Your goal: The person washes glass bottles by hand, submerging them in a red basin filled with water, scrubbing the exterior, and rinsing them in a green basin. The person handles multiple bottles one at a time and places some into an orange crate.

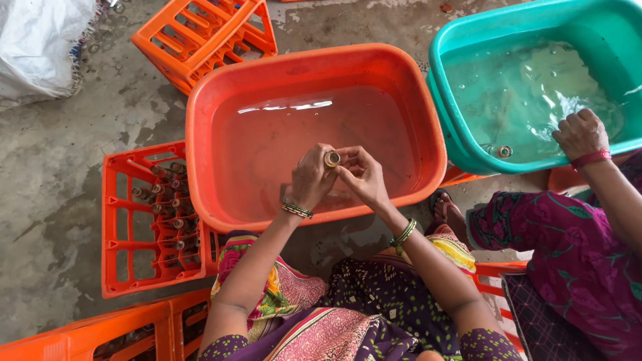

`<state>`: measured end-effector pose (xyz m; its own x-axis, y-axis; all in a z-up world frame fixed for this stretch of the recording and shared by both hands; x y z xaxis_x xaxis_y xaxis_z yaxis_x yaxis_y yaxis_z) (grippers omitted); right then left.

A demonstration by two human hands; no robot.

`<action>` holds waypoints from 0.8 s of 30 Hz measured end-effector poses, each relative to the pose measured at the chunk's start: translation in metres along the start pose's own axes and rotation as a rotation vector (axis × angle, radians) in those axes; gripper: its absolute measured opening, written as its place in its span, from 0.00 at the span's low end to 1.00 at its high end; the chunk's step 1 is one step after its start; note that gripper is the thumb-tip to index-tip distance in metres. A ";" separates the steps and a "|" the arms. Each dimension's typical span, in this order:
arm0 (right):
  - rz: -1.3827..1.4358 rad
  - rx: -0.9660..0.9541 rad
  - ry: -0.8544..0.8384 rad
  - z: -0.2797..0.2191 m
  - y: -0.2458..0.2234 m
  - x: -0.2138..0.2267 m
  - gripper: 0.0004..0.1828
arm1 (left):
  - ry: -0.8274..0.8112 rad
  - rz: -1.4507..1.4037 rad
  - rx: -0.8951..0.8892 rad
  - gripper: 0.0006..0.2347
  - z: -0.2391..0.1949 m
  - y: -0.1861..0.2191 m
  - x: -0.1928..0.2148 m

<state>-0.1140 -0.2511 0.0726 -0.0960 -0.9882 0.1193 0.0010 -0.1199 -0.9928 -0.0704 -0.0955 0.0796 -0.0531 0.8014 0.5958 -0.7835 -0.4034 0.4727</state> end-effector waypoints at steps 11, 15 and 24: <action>0.098 -0.002 -0.076 0.000 0.001 0.004 0.10 | 0.021 0.035 0.010 0.14 -0.005 0.003 -0.010; 0.084 0.007 -0.050 0.001 0.004 0.000 0.08 | 0.003 0.029 0.003 0.15 -0.006 0.002 -0.008; -0.076 -0.017 0.068 0.007 0.014 0.001 0.10 | -0.041 -0.093 -0.018 0.16 -0.007 0.006 -0.006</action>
<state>-0.1075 -0.2548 0.0588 -0.1626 -0.9676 0.1934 -0.0261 -0.1917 -0.9811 -0.0789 -0.0995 0.0740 0.0453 0.8163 0.5759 -0.7948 -0.3197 0.5158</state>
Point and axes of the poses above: each hand's wrist, its own z-axis towards the middle knuckle, its own x-axis out of the back of the hand, y = z × x, the point moved 2 cm from there along z, towards the middle knuckle, and after that the axes turned 11 degrees about -x, right-handed, at the moved point
